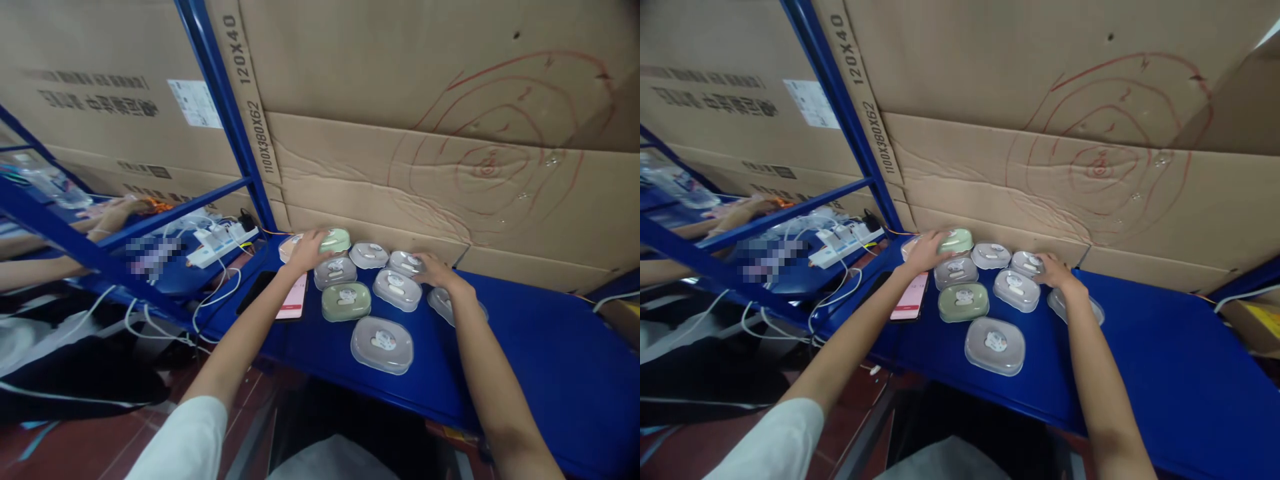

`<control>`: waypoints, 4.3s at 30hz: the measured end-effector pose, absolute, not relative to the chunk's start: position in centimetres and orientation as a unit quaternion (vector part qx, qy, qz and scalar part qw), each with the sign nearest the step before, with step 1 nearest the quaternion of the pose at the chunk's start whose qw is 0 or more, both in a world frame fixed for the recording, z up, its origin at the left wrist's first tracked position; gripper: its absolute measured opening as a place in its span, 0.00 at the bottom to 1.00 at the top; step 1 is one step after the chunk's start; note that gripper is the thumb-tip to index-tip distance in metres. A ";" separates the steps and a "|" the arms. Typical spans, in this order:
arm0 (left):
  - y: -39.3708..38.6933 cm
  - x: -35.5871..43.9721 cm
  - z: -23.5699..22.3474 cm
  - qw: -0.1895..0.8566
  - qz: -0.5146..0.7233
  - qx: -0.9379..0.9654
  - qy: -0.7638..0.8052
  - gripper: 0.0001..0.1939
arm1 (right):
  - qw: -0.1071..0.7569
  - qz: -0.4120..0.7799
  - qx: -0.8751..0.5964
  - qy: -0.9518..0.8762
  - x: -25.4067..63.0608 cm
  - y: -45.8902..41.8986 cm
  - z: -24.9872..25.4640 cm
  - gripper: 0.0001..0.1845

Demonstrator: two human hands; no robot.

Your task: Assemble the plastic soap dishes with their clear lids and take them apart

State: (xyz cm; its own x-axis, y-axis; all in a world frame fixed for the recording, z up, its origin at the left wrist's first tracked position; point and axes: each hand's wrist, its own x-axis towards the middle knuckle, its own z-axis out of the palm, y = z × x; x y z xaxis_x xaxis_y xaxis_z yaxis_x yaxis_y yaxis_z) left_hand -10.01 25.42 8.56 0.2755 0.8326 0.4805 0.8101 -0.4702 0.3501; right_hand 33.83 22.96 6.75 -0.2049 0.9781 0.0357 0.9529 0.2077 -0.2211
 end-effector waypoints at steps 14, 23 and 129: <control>26.6 -12.3 5.8 0.077 0.421 0.778 0.461 0.20 | 0.098 0.127 -0.611 -0.775 32.2 20.4 10.3 0.25; 25.5 -12.7 5.6 0.066 0.417 0.789 0.446 0.15 | 0.010 0.152 -0.582 -0.799 26.6 18.0 8.1 0.50; 26.8 -12.8 3.4 0.145 0.436 0.750 0.475 0.13 | -0.006 0.169 -0.401 -0.901 10.2 30.7 10.1 0.25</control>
